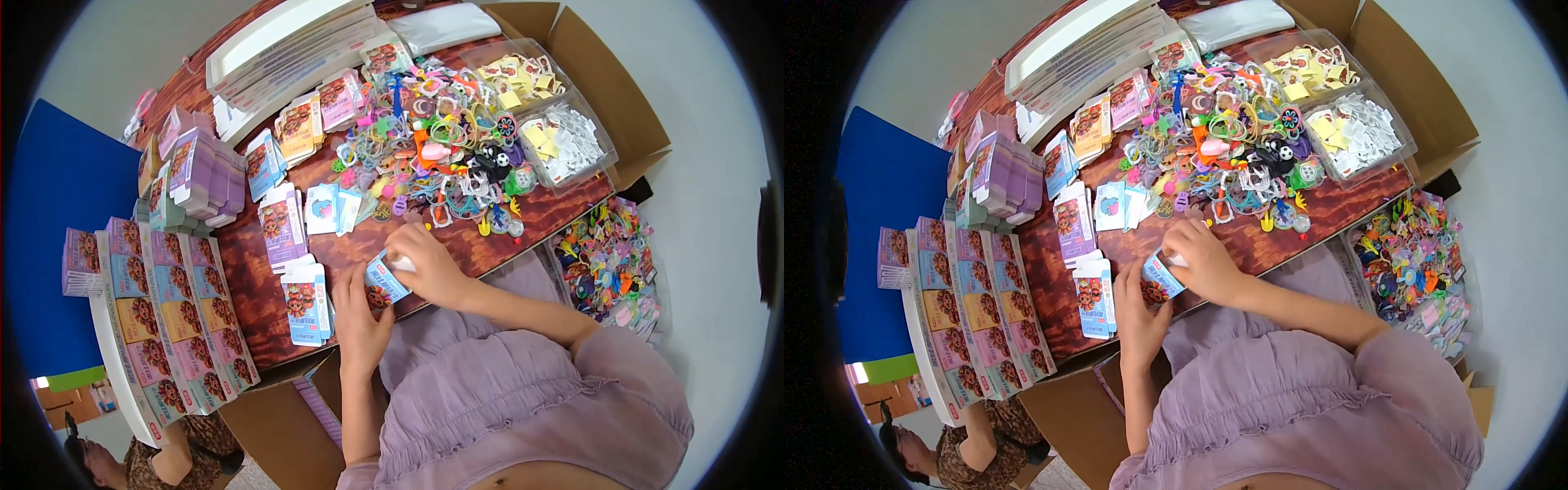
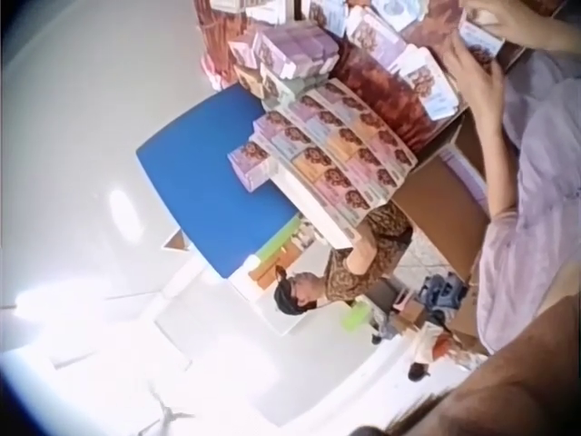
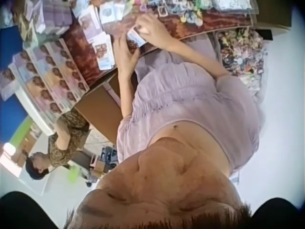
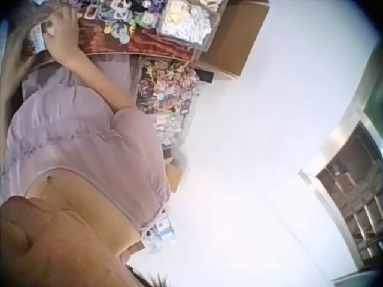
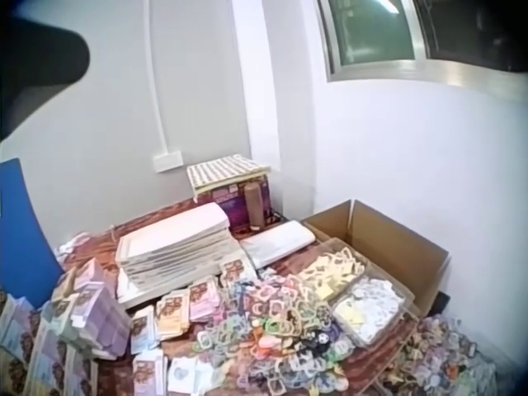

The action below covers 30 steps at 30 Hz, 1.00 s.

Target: Packaging small colorful toy items into individual plastic packets.

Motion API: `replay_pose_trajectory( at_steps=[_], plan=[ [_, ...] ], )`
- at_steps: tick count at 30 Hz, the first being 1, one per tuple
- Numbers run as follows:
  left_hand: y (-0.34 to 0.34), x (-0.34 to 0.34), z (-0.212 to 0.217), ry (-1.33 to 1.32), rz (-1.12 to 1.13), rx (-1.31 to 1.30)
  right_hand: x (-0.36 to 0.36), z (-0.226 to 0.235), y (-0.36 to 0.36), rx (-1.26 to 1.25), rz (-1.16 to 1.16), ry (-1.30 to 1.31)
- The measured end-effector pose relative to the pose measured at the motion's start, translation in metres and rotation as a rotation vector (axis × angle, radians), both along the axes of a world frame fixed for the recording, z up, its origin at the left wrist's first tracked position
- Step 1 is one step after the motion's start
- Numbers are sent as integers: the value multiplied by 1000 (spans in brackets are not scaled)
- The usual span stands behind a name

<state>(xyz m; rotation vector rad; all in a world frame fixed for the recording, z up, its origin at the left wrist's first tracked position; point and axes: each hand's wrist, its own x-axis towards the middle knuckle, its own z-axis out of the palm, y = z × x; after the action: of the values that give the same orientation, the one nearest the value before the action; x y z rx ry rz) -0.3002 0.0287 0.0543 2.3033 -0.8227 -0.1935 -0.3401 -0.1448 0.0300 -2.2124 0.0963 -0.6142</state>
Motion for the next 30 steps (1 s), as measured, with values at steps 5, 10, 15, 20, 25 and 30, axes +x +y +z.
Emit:
replay_pose_trajectory(
  at_steps=[5, 10, 15, 20, 25, 30],
  plan=[
    [-3, 2, -6, -14, 0, -1, 0, -3, -31, 342, 351, 189],
    [1, 5, -9, 55, 112, -105, 24, 7, -76, -462, -158, 35],
    [6, 9, -8, 154, 169, -160, 43, 3, -102, -416, -92, -9],
    [9, 6, -5, 221, 212, -169, 30, 43, -122, 948, 109, 57],
    [9, 5, -7, 249, 204, -185, 15, 31, -107, 1300, 210, 166],
    [9, 5, -10, 221, 196, -188, 16, -5, -94, 1121, 192, 325]
  ],
)
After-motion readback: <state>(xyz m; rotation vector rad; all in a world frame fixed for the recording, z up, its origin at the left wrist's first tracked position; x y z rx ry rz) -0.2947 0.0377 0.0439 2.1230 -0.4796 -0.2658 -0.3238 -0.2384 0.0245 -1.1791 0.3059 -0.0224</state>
